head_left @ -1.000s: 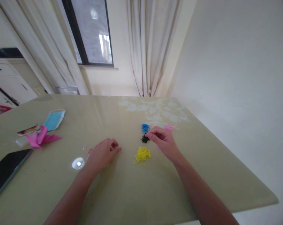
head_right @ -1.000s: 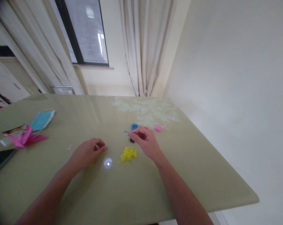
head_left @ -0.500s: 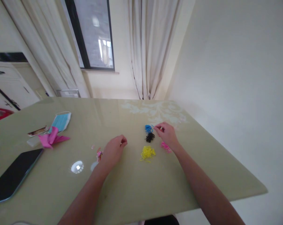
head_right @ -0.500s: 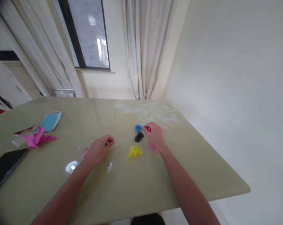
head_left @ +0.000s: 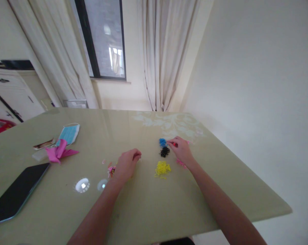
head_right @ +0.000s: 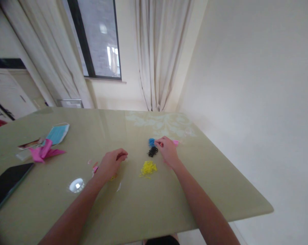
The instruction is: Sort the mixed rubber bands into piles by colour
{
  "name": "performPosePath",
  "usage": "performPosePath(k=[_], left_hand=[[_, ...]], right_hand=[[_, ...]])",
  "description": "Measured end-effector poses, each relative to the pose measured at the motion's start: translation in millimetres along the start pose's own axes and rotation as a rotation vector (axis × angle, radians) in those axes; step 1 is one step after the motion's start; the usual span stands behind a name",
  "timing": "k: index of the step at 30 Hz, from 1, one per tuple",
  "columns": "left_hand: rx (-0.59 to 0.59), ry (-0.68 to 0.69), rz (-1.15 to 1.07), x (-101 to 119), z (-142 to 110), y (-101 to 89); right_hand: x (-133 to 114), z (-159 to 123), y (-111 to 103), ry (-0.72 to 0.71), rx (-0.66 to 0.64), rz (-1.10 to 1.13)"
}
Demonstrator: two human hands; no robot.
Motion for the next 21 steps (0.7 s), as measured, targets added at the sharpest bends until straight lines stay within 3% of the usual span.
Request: performPosePath(k=[4, 10, 13, 17, 21], left_hand=[[0.013, 0.033, -0.209, 3, -1, 2.0], [-0.033, 0.107, -0.516, 12, -4, 14.8], [-0.068, 0.145, -0.591, 17, -7, 22.4], [-0.072, 0.153, -0.607, 23, -11, 25.3], [-0.08, 0.119, -0.573, 25, -13, 23.8]], right_hand=[[-22, -24, 5, -0.123, 0.076, 0.194], [-58, -41, 29, -0.252, -0.073, 0.261], [-69, -49, 35, -0.267, -0.134, 0.277], [-74, -52, 33, -0.288, -0.081, 0.361], [-68, -45, 28, -0.183, -0.091, 0.576]])
Point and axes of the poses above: each hand's wrist, its own z-axis towards the middle knuckle, its own y-axis out of the palm, x = y × z, the point moved 4 cm from there along z, towards the middle knuckle, and after that the axes turned 9 degrees about -x, right-handed, at the moved point
